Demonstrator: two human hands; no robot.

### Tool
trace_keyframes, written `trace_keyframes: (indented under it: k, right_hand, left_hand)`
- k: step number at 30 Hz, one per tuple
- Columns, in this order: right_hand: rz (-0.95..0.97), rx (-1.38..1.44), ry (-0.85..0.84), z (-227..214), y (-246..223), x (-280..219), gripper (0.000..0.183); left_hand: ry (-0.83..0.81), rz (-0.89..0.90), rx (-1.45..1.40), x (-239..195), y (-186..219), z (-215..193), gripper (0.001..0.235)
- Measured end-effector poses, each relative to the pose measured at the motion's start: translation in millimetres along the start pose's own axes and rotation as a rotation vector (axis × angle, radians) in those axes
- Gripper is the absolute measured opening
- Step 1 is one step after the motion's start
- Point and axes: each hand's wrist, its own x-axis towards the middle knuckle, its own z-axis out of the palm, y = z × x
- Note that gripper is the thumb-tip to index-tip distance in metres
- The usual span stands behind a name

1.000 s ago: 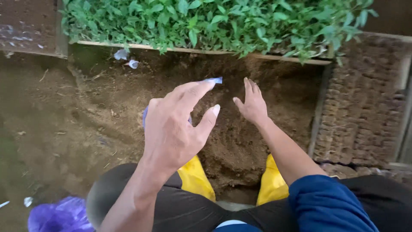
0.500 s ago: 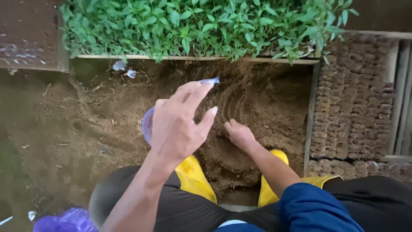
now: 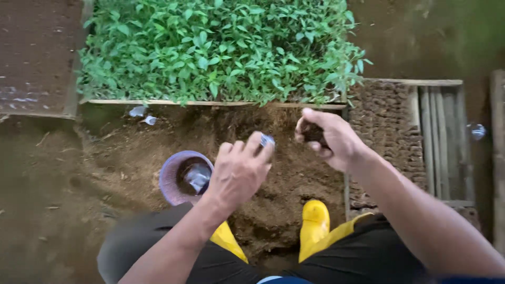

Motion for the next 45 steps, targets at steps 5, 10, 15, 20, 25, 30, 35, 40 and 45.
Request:
trace_keyframes:
  k: [5, 10, 15, 20, 25, 30, 35, 40, 45]
  right_hand:
    - [-0.071, 0.418, -0.004, 14.4, 1.2, -38.7, 0.046]
    - [-0.197, 0.466, -0.069, 25.9, 8.2, -41.9, 0.045]
    - [-0.256, 0.469, 0.006, 41.2, -2.5, -40.5, 0.053]
    - [-0.347, 0.438, 0.067, 45.7, 6.4, -29.7, 0.060]
    - [-0.506, 0.427, 0.030, 45.6, 15.9, -24.5, 0.061]
    - [-0.551, 0.428, -0.010, 50.4, 11.5, -30.1, 0.057]
    - [-0.597, 0.401, -0.033, 52.6, 12.4, -33.9, 0.061]
    - [-0.686, 0.358, -0.016, 51.4, 17.9, -31.6, 0.062]
    - [-0.776, 0.359, -0.060, 57.0, 18.3, -33.8, 0.060]
  left_hand:
    - [0.107, 0.158, 0.024, -8.2, 24.9, 26.5, 0.043]
    - [0.099, 0.194, -0.029, -6.9, 41.4, 37.7, 0.042]
    - [0.043, 0.180, -0.086, -3.5, 46.8, 32.0, 0.037]
    - [0.020, 0.160, -0.099, -0.6, 47.3, 31.7, 0.039]
    - [0.005, 0.119, -0.079, 0.4, 47.0, 24.9, 0.042]
    - [-0.037, 0.130, -0.081, -2.2, 44.9, 25.7, 0.035]
    - [-0.026, 0.132, -0.057, -1.8, 46.4, 24.1, 0.039]
    - [-0.158, 0.103, -0.046, 2.6, 49.9, 14.7, 0.027]
    - [-0.139, 0.109, -0.060, 2.7, 48.5, 20.0, 0.031]
